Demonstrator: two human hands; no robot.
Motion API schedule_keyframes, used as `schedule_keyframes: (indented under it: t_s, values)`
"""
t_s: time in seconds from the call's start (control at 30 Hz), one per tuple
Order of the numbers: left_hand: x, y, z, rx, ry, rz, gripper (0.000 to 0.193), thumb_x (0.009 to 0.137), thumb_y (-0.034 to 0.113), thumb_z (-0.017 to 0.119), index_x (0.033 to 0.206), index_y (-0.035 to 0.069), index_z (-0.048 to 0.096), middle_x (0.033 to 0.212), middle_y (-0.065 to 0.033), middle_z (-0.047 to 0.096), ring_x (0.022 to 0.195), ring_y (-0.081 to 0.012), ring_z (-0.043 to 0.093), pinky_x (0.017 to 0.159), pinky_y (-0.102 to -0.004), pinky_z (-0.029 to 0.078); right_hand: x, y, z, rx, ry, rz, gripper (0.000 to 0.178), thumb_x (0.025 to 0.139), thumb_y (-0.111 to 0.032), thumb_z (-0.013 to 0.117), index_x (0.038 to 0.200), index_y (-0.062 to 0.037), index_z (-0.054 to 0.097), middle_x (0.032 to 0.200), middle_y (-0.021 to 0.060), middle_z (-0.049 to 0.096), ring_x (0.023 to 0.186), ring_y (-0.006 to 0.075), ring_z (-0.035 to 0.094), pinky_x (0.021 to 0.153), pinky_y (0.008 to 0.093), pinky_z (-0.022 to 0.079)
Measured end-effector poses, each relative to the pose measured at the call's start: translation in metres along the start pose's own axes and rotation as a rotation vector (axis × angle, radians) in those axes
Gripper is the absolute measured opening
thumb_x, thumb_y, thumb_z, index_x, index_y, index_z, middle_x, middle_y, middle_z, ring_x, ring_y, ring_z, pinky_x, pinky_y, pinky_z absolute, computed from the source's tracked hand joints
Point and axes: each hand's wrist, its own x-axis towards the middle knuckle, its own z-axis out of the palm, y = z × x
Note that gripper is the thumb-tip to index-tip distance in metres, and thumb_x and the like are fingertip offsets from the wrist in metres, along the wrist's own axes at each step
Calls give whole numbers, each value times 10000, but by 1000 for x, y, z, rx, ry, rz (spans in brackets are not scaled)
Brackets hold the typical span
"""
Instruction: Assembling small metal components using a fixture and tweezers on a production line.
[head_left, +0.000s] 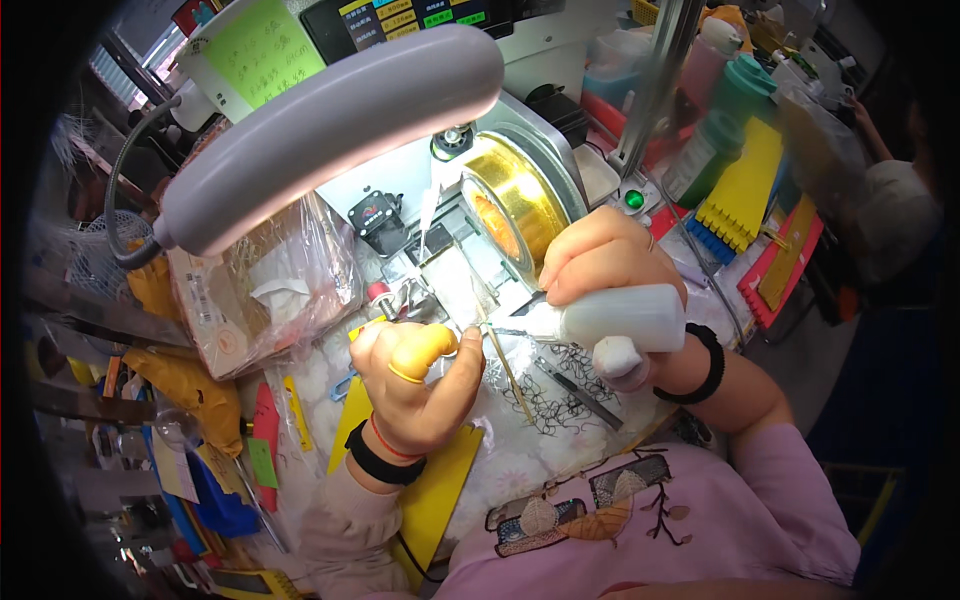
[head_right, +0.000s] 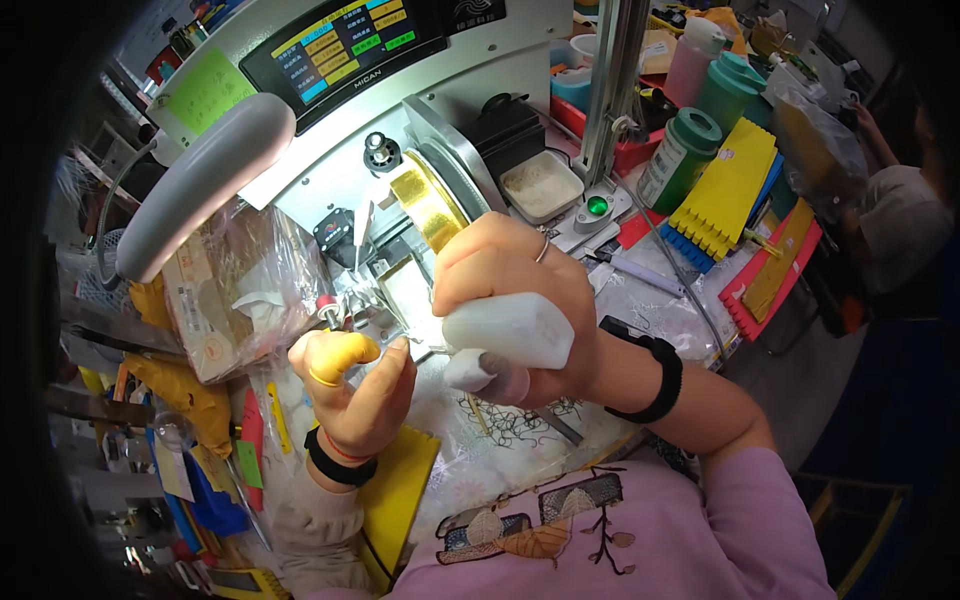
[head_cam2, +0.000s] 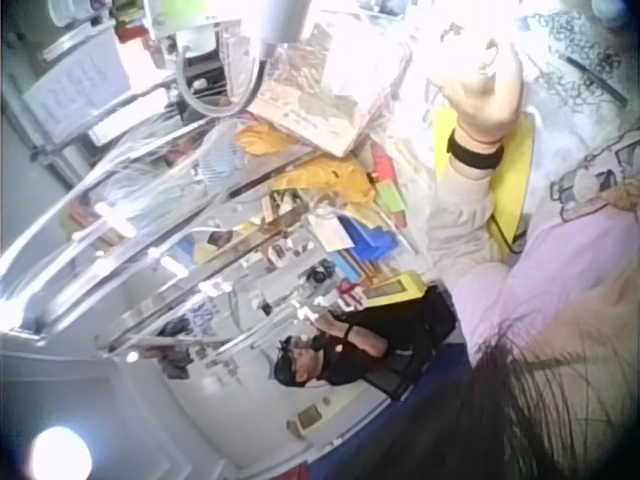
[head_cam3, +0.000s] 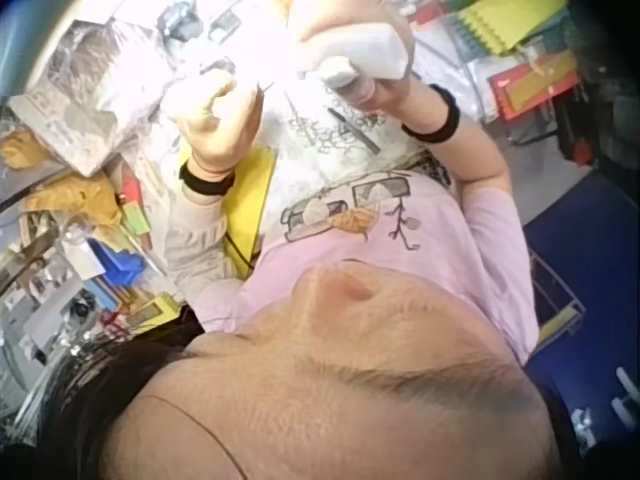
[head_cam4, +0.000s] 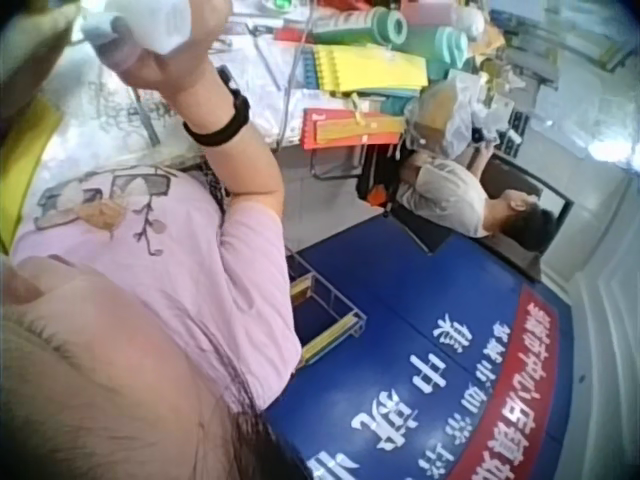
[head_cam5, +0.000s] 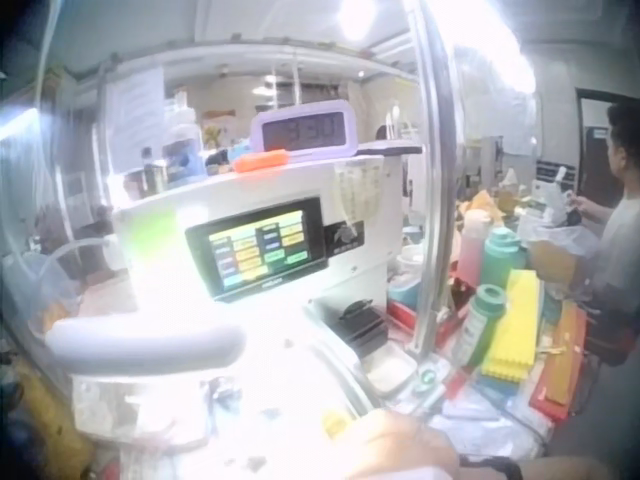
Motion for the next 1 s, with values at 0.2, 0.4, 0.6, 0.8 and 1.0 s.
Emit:
schedule_keyframes:
  t_s: [0.2,0.4,0.6,0.8,1.0]
  values:
    - [1,-2,2,112,21,101,224,624,23,721,843,69,707,887,-25,537,792,-192,529,730,-338,379,-8,14,5,9,64,-25,331,910,-340,563,806,-26,580,842,93,612,724,274,595,629,356,478]
    - [1,-3,2,120,39,110,207,624,17,715,824,71,701,872,-20,527,757,-185,527,715,-329,375,-8,13,7,18,93,18,355,910,-352,551,795,-17,584,818,91,612,718,265,592,625,351,475]
    - [1,-1,2,123,46,110,213,618,18,715,824,69,701,864,-17,524,760,-184,528,709,-327,373,-8,10,5,34,89,36,351,909,-345,550,785,-18,579,808,90,610,721,264,596,625,352,476]
    - [-1,-2,8,81,53,99,200,636,45,695,836,58,693,910,-39,569,783,-204,549,735,-343,387,-7,-7,-4,234,331,272,515,900,-497,540,1014,5,535,960,161,603,620,138,494,591,278,428]
    - [4,-4,5,-49,-70,15,147,720,32,632,867,17,625,956,-114,615,818,-281,576,732,-413,428,1,28,-158,-275,782,314,282,968,-291,524,1106,-56,451,811,98,631,715,137,596,597,237,446]
